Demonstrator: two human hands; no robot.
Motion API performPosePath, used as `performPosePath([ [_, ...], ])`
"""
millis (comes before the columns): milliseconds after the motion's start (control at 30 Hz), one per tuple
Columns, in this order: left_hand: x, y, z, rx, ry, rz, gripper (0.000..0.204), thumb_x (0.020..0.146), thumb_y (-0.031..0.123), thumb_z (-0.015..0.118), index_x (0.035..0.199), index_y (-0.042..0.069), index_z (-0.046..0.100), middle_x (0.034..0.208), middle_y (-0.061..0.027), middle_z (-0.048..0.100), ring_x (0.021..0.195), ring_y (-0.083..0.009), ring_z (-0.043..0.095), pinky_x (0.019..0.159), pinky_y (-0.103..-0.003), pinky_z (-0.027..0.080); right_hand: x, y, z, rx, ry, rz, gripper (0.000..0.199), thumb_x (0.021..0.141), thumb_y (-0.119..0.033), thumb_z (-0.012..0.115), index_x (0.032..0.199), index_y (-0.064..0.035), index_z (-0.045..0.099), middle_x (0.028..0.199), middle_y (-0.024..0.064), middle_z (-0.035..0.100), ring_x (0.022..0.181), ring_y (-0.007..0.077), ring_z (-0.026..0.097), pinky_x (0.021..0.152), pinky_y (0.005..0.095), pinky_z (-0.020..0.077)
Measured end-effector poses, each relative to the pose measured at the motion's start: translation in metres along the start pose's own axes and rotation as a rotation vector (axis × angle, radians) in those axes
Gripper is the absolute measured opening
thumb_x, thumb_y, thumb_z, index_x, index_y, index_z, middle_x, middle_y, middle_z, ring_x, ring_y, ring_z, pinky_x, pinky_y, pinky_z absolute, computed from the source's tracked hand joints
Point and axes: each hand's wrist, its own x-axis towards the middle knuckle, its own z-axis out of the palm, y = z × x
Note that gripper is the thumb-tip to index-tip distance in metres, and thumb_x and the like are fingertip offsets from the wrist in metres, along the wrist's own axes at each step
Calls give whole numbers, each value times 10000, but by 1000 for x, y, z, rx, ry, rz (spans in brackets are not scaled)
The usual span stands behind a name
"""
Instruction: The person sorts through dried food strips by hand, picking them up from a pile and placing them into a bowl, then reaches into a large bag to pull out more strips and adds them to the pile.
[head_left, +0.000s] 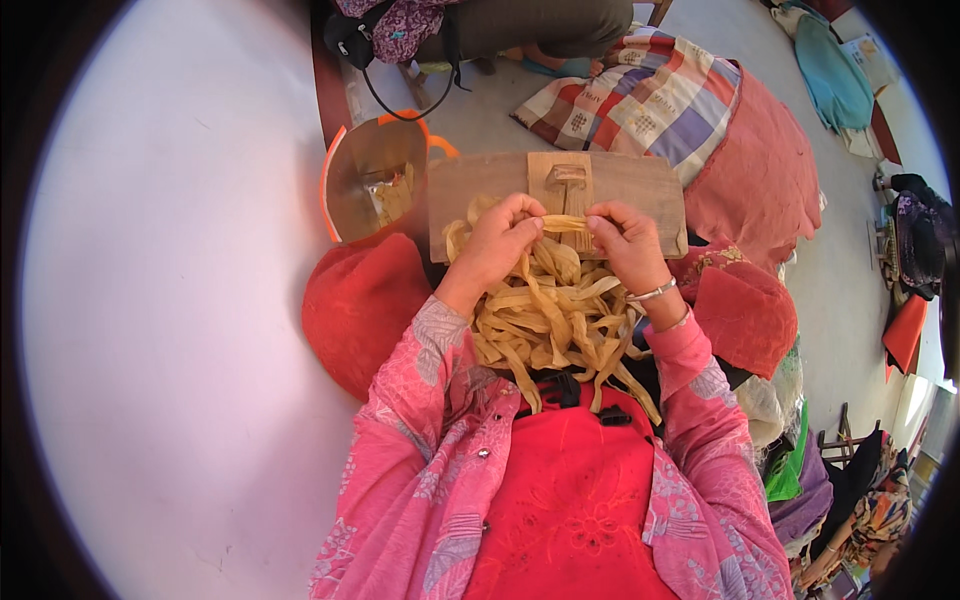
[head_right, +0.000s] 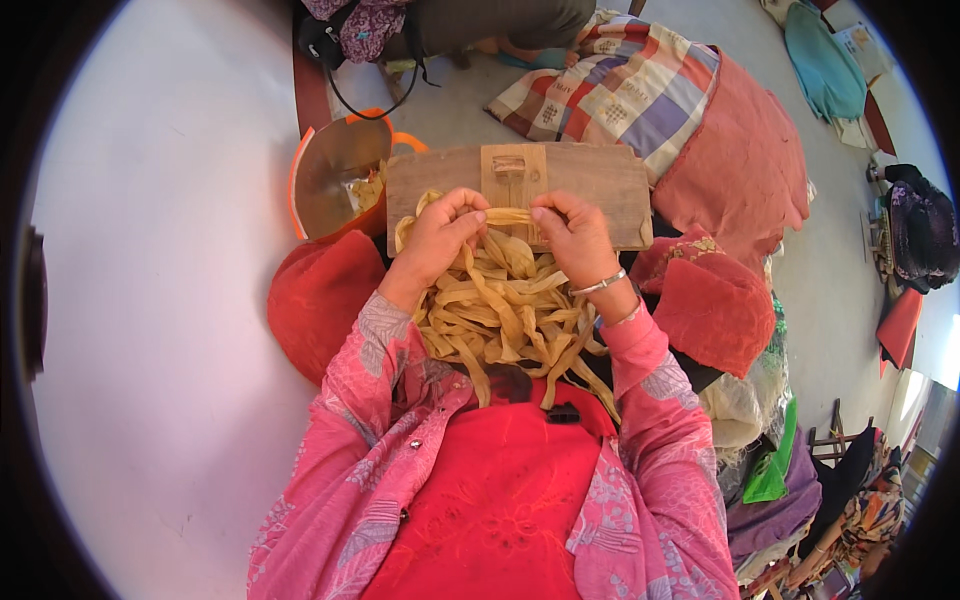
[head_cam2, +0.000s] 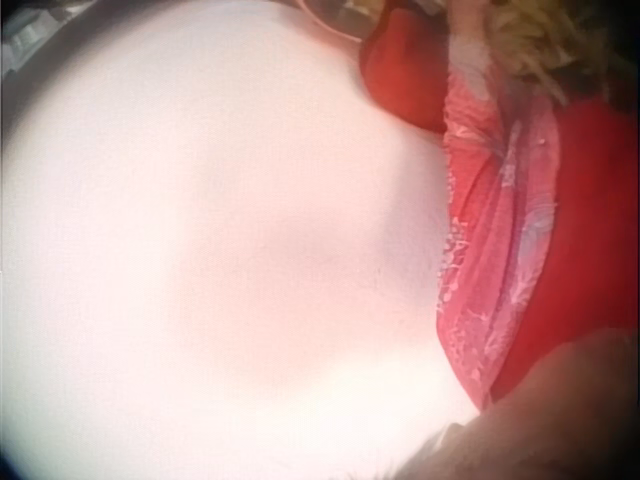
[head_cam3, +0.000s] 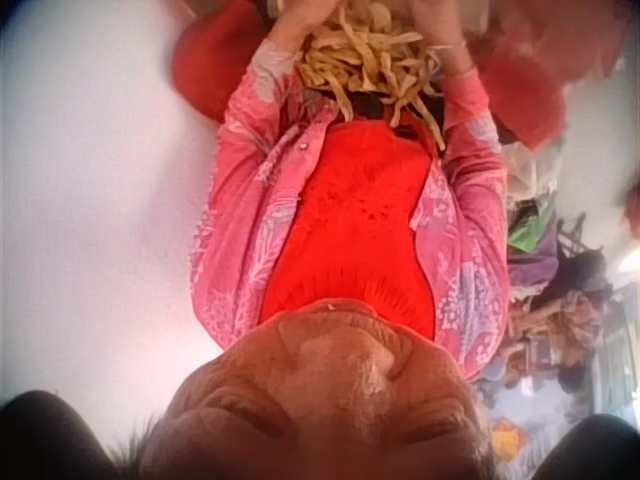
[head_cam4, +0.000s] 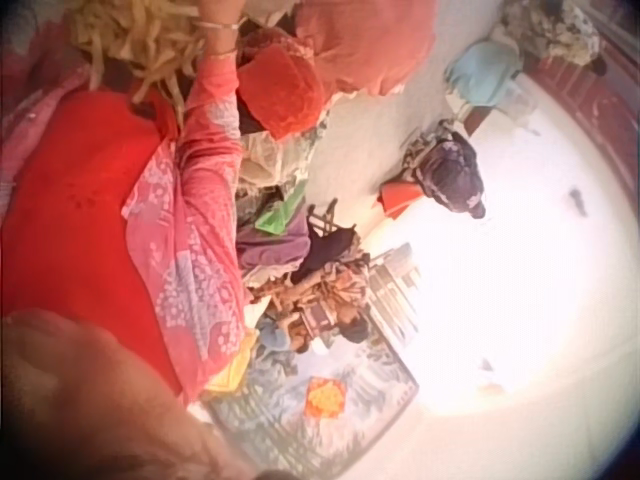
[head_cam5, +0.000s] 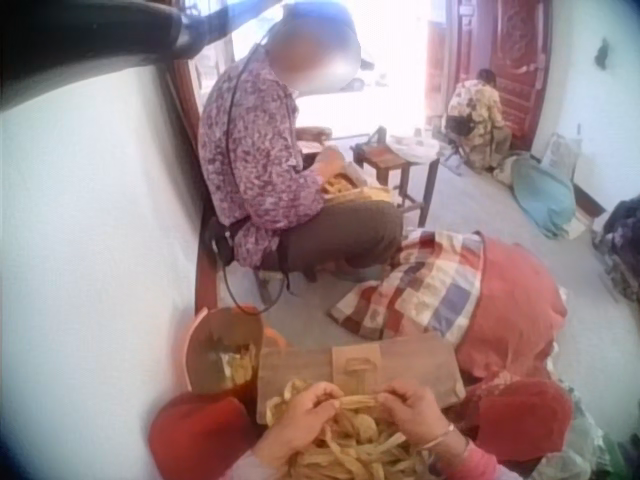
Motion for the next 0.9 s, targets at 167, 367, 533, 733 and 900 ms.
performPosePath([
  [167, 12, -16, 1, 440, 152, 145, 83, 939, 95, 562, 960, 14, 562, 801, -12, 597, 688, -100, 533, 617, -255, 434, 6, 18, 8, -364, 92, -213, 74, 885, -67, 634, 943, -22, 640, 728, 56, 624, 618, 161, 578, 570, 290, 457],
  [367, -7, -4, 13, 578, 221, 170, 81, 935, 84, 570, 939, 7, 546, 750, -22, 582, 679, -103, 538, 612, -292, 448, -24, 4, -14, -789, 203, -397, 99, 832, -122, 654, 921, -79, 651, 845, 118, 641, 777, 346, 605, 667, 438, 469],
  [533, -34, 0, 65, -119, 40, 105, 80, 961, 102, 562, 981, 27, 547, 810, -11, 599, 744, -87, 572, 654, -227, 468, -50, -50, -2, -721, 219, -672, 177, 840, -156, 663, 999, -79, 668, 958, 111, 669, 885, 310, 592, 777, 382, 460],
  [733, -70, 12, 87, -548, -256, -272, 176, 983, 180, 546, 1083, 37, 566, 774, -18, 602, 676, -87, 572, 618, -232, 476, -60, -50, -4, -830, 229, -701, 197, 869, -180, 669, 724, -112, 556, 551, 63, 516, 513, 308, 541, 508, 397, 400],
  [900, -105, 61, 47, 154, -325, -101, 205, 987, 180, 536, 1063, -5, 581, 753, -31, 620, 584, -136, 551, 548, -279, 448, -92, -48, -24, -893, -123, -568, 100, 779, -118, 699, 739, -102, 610, 647, 83, 564, 565, 296, 564, 513, 389, 434],
])
